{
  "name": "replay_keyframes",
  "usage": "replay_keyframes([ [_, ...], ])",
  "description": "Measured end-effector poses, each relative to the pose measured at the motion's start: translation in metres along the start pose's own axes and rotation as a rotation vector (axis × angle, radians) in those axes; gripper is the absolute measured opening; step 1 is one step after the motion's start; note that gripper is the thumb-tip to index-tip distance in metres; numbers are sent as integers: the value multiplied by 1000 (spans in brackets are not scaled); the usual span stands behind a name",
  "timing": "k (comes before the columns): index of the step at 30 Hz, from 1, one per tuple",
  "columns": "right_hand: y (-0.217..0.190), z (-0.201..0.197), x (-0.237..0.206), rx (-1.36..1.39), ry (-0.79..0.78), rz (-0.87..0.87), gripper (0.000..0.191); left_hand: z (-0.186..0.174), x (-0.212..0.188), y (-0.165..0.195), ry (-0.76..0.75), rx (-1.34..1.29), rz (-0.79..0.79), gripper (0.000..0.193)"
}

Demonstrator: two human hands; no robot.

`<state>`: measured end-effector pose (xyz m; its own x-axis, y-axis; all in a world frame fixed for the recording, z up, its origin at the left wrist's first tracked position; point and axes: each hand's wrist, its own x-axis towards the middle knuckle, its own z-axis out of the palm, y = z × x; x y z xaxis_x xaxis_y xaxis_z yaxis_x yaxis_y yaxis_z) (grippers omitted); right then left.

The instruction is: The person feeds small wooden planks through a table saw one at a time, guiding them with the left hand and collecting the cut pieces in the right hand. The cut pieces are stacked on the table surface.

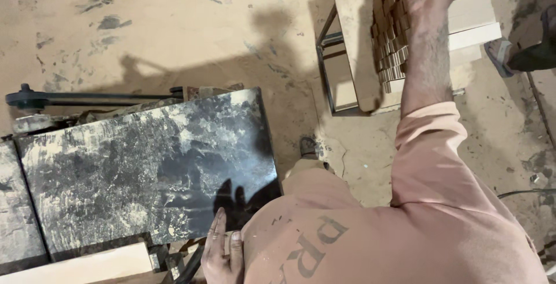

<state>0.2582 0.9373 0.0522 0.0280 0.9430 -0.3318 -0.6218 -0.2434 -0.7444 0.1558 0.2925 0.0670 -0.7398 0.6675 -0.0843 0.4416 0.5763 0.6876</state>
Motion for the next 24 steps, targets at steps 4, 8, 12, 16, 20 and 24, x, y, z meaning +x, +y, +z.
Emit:
replay_keyframes([
  [4,-9,-16,-18,-113,-29,-31,63,-2,0,-1,24,-21,10,50],
  [8,-21,-36,-13,41,75,174,79,-2,4,1,16,-40,29,48],
  [12,-25,-53,-2,-100,1,147,82,-5,10,4,-23,-45,29,48],
  [16,-24,-66,-8,-177,-78,69,73,-7,14,7,-60,-36,-63,51],
  [20,-18,-87,-40,-204,-4,72,57,-7,19,7,-14,-20,31,48],
  [24,15,-153,-111,-249,-431,80,52,-3,33,7,-55,-105,29,48],
])
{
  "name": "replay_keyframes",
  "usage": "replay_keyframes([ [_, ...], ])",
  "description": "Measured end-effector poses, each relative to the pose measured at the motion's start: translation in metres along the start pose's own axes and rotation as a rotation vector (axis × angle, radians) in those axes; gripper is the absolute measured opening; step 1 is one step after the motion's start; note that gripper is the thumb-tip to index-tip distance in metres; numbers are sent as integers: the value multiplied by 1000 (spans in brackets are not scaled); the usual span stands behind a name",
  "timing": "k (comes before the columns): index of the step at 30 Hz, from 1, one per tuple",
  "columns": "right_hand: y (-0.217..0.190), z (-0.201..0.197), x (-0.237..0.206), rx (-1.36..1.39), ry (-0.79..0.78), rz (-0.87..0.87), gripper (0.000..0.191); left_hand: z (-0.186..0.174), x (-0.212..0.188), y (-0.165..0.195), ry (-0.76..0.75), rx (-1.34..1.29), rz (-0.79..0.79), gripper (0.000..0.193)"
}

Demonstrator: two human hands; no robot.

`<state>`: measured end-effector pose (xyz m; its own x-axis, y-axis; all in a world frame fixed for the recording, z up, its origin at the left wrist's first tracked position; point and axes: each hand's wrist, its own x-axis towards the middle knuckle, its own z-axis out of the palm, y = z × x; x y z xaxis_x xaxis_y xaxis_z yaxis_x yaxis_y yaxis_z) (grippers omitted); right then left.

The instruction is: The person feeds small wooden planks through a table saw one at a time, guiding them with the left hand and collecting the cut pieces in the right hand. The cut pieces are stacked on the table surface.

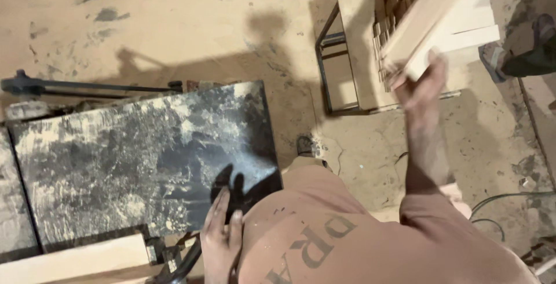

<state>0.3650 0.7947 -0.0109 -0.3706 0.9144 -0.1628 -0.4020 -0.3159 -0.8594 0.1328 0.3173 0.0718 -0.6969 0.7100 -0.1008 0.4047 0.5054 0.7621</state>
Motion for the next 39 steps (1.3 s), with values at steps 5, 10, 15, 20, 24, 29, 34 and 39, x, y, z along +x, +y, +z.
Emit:
replay_keyframes([
  [5,121,25,-113,-68,-480,429,54,28,44,5,-9,-442,58,52],
  [10,186,138,-187,224,-958,805,61,51,64,2,209,-705,-409,56],
  [15,156,178,-213,387,-1056,1059,59,37,36,-10,358,-705,-219,51],
  [20,147,189,-209,109,-1112,1030,35,38,20,-15,556,-372,-343,34],
  [24,138,185,-191,-167,-1056,976,47,30,3,-9,713,-690,-405,31],
  [29,129,227,-158,-703,-1249,512,52,-12,-55,-18,1149,-399,-243,21],
  [34,128,285,-173,-1671,-1217,-102,74,-65,-107,-81,1517,-318,-483,53],
  [39,142,298,-201,-1746,-1275,-698,88,-101,-117,-127,1228,-492,-1075,57],
])
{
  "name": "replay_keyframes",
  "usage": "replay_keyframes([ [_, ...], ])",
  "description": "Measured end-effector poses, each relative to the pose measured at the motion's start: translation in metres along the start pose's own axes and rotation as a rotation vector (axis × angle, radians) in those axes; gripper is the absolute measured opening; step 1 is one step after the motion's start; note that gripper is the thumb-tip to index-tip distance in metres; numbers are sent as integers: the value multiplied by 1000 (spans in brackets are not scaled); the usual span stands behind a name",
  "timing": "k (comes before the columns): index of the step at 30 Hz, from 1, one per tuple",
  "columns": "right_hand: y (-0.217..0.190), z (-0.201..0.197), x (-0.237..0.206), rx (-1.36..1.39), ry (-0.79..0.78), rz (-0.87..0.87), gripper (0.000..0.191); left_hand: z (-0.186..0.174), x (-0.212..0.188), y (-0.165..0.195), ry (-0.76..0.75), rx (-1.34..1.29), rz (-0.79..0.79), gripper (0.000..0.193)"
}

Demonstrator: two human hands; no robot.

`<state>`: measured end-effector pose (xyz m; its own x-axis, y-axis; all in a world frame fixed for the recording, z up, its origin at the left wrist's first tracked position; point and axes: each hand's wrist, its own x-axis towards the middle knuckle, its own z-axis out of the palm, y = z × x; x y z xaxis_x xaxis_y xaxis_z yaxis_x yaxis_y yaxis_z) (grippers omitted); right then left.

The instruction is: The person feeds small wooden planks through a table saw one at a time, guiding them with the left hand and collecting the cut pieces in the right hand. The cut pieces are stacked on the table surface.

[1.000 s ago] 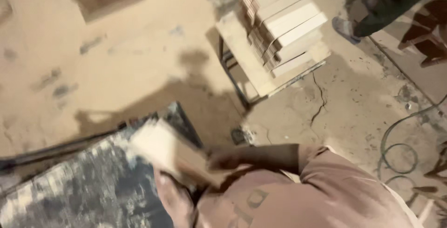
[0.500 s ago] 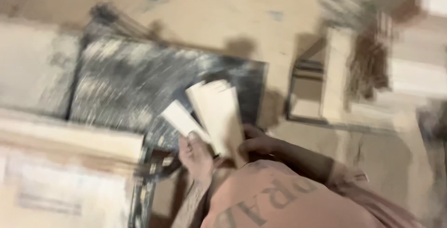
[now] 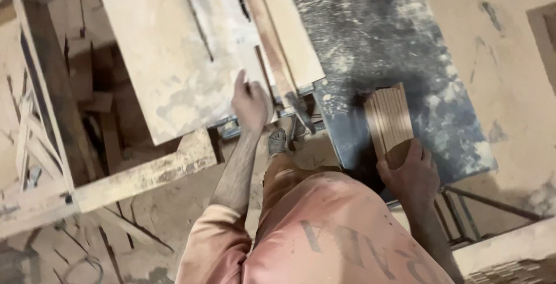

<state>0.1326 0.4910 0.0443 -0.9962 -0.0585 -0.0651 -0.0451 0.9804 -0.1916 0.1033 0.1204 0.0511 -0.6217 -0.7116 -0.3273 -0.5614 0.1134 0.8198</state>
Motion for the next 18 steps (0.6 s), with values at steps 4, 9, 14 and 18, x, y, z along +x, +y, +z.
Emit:
replay_keyframes([
  [4,-6,11,-7,-1,56,-36,90,5,17,1,-77,106,108,46],
  [9,8,27,-23,71,117,-87,91,5,35,-17,22,576,468,49],
  [14,23,62,-36,237,234,-187,91,15,53,-37,56,757,781,56],
  [18,26,78,-38,248,309,-192,82,20,73,-39,-90,711,741,59],
])
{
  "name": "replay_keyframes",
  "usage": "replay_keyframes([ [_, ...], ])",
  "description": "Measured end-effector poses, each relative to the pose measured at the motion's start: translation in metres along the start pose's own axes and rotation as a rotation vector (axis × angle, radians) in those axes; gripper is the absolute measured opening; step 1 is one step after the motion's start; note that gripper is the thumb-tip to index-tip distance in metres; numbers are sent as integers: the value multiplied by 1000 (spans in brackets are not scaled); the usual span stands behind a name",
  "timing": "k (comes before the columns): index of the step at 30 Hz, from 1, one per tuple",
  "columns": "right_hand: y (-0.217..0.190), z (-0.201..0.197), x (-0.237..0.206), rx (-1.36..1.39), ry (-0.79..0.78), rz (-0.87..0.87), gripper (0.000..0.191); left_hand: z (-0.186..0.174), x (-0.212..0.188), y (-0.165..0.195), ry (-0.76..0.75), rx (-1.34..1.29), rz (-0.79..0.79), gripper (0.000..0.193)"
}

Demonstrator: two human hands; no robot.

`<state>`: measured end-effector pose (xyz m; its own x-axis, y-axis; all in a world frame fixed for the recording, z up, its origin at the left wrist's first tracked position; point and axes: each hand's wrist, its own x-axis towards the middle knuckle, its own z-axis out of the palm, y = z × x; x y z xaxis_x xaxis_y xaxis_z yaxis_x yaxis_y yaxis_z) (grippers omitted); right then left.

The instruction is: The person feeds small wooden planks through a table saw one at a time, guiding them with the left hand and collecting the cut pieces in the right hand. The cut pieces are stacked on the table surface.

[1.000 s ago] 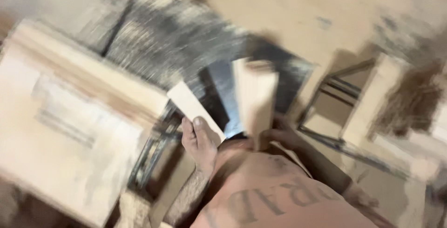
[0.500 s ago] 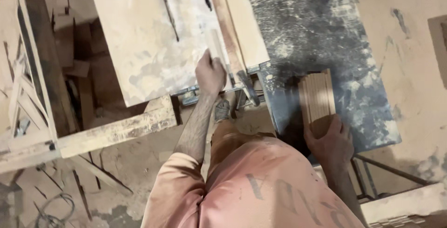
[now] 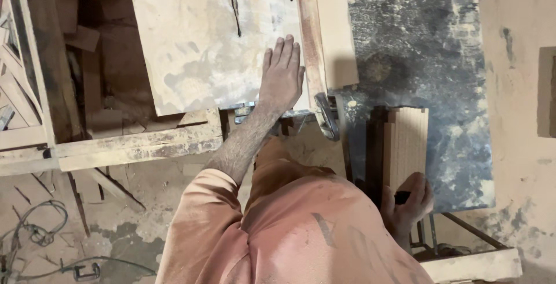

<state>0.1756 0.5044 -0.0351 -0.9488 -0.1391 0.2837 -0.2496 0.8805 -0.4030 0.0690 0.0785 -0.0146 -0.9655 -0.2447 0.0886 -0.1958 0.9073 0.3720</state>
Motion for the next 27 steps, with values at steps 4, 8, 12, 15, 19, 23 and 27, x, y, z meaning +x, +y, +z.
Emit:
replay_keyframes([
  [4,-3,0,8,91,21,-97,75,-1,30,-17,-10,-20,24,58],
  [8,-11,1,16,8,6,-93,75,-2,68,-36,-34,-3,20,58],
  [12,-16,2,18,5,-2,-64,76,-5,106,-54,-45,5,21,58],
  [15,-19,1,20,7,-28,-57,73,-6,134,-66,-88,18,16,59],
  [19,-24,1,22,43,-33,-48,72,-5,163,-82,-112,26,1,59],
  [23,-27,6,23,51,-2,-110,66,-7,200,-99,-23,64,53,56],
  [27,-21,13,23,45,-7,-60,74,-15,232,-116,42,-13,81,48],
])
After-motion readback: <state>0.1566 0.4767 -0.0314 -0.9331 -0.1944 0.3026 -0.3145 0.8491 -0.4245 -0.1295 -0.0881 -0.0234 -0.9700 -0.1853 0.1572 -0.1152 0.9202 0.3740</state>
